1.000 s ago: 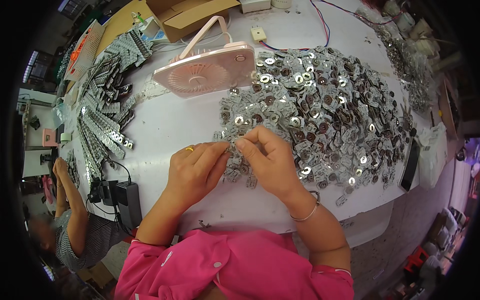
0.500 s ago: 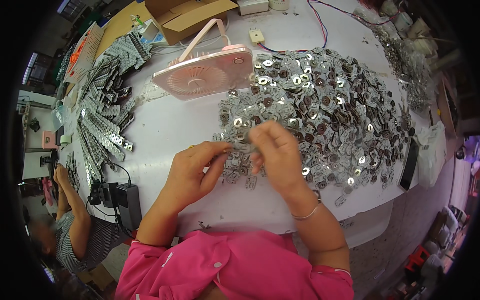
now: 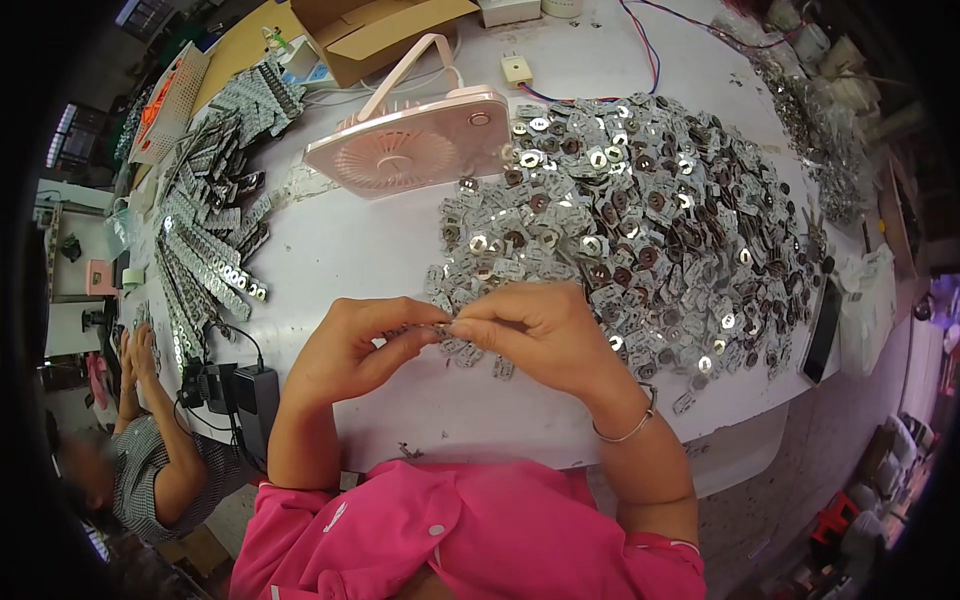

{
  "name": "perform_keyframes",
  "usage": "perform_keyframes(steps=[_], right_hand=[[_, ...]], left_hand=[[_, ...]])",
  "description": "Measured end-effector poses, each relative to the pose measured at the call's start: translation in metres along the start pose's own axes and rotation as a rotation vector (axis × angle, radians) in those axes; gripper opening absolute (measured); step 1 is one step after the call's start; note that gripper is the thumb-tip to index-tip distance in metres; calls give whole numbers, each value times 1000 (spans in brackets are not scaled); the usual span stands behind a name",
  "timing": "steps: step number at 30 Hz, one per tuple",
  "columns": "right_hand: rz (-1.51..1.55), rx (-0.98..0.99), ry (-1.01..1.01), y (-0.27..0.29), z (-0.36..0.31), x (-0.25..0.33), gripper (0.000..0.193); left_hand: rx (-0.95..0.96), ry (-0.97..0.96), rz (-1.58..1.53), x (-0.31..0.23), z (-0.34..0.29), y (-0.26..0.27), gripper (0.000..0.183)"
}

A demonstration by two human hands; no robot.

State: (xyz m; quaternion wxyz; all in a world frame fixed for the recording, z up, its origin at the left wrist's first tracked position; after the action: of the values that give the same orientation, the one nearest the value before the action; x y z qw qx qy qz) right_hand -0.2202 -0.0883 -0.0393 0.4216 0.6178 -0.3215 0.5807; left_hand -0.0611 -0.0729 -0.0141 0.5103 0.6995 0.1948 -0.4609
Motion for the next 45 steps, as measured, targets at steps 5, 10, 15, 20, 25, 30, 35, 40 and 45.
perform_keyframes(steps=[5,10,15,20,25,30,35,40,45], right_hand=[[-69,43,-76,-5,-1,0,14],[96,74,-177,-13,-4,1,19],[467,20,-413,-22,-8,-18,18],[-134,-218,-13,-6,-3,-1,18],[-106,-203,-82,-6,-2,-2,18],[103,-263,-168,-8,-8,-12,19],[156,-304,-252,-7,-9,-19,18],[-277,-395,-25,9,-2,1,14],[-340,-285,69,9,3,15,11]], left_hand=[[-3,189,-148,13,-4,-3,12],[50,177,-336,11,-5,-6,12],[-15,65,-376,6,-4,-6,13],[-269,-202,248,-11,2,1,15],[-427,-304,419,-15,0,-2,20],[-507,-348,403,-17,-1,3,19],[-397,-337,400,-17,-1,-7,24],[-370,-174,192,-3,5,-3,23],[-327,81,-206,24,-3,10,22]])
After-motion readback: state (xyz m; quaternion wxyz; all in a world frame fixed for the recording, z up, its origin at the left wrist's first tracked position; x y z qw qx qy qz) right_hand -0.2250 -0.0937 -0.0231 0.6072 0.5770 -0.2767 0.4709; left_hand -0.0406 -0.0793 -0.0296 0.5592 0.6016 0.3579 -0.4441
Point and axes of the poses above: each hand's wrist, its own z-axis towards the middle knuckle, its own y-axis out of the back of the hand, x = y × z, the point moved 8 cm from there along z, towards the middle knuckle, and after that the axes turned 2 degrees about -x, right-handed, at the moved point
